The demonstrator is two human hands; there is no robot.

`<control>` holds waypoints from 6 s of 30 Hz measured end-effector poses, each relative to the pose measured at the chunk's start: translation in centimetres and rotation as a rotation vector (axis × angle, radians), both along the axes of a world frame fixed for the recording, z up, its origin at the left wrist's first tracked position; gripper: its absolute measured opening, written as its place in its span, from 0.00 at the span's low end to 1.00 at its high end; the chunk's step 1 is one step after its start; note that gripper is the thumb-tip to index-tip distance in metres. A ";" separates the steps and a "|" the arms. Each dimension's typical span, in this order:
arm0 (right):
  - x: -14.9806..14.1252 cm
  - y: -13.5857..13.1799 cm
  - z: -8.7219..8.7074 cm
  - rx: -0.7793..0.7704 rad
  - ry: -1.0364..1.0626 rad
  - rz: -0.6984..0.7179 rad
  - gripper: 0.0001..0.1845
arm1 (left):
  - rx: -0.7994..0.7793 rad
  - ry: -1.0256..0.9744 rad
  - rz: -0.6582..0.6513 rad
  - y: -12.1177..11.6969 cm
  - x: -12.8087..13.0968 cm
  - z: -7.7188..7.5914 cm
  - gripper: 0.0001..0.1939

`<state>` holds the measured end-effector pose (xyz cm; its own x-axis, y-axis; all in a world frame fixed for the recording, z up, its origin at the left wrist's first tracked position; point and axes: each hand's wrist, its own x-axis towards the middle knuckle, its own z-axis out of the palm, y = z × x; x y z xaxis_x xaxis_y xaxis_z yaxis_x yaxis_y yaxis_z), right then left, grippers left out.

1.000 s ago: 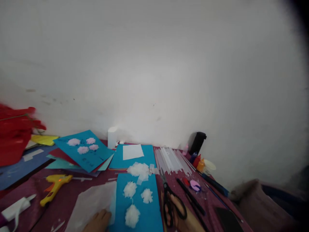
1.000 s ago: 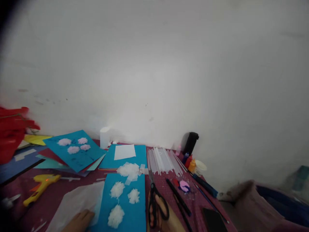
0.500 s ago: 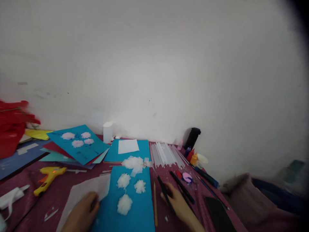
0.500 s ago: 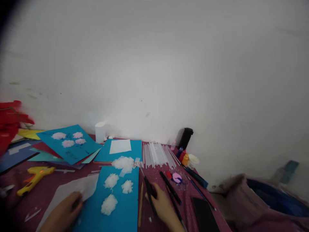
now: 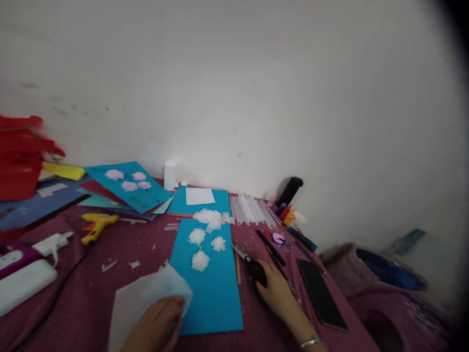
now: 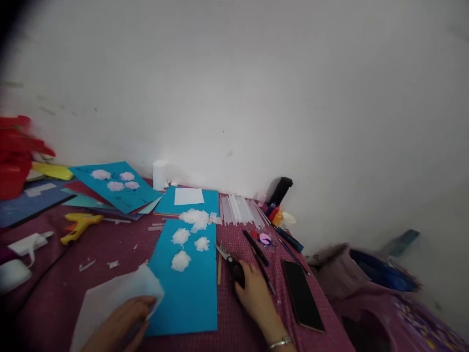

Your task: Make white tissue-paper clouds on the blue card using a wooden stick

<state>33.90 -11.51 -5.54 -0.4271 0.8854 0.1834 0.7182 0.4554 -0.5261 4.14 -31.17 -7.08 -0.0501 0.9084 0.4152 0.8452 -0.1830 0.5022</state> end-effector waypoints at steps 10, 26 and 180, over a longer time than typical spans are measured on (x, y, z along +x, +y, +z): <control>-2.7 -11.3 3.7 -0.113 0.061 0.529 0.41 | -0.199 0.014 -0.209 -0.1 7.4 2.3 0.11; -5.0 -13.0 -0.2 -0.065 0.446 0.266 0.07 | -0.138 0.279 -0.062 -2.2 7.3 0.0 0.33; -7.8 -9.9 -0.1 -0.012 0.160 0.117 0.30 | -0.710 0.477 -0.230 9.3 -0.8 5.6 0.25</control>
<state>26.11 -21.41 -5.60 -0.4933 0.8340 0.2472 0.5675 0.5240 -0.6351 3.31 -21.91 -1.44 0.2005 0.9259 -0.3202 0.9742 -0.1538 0.1653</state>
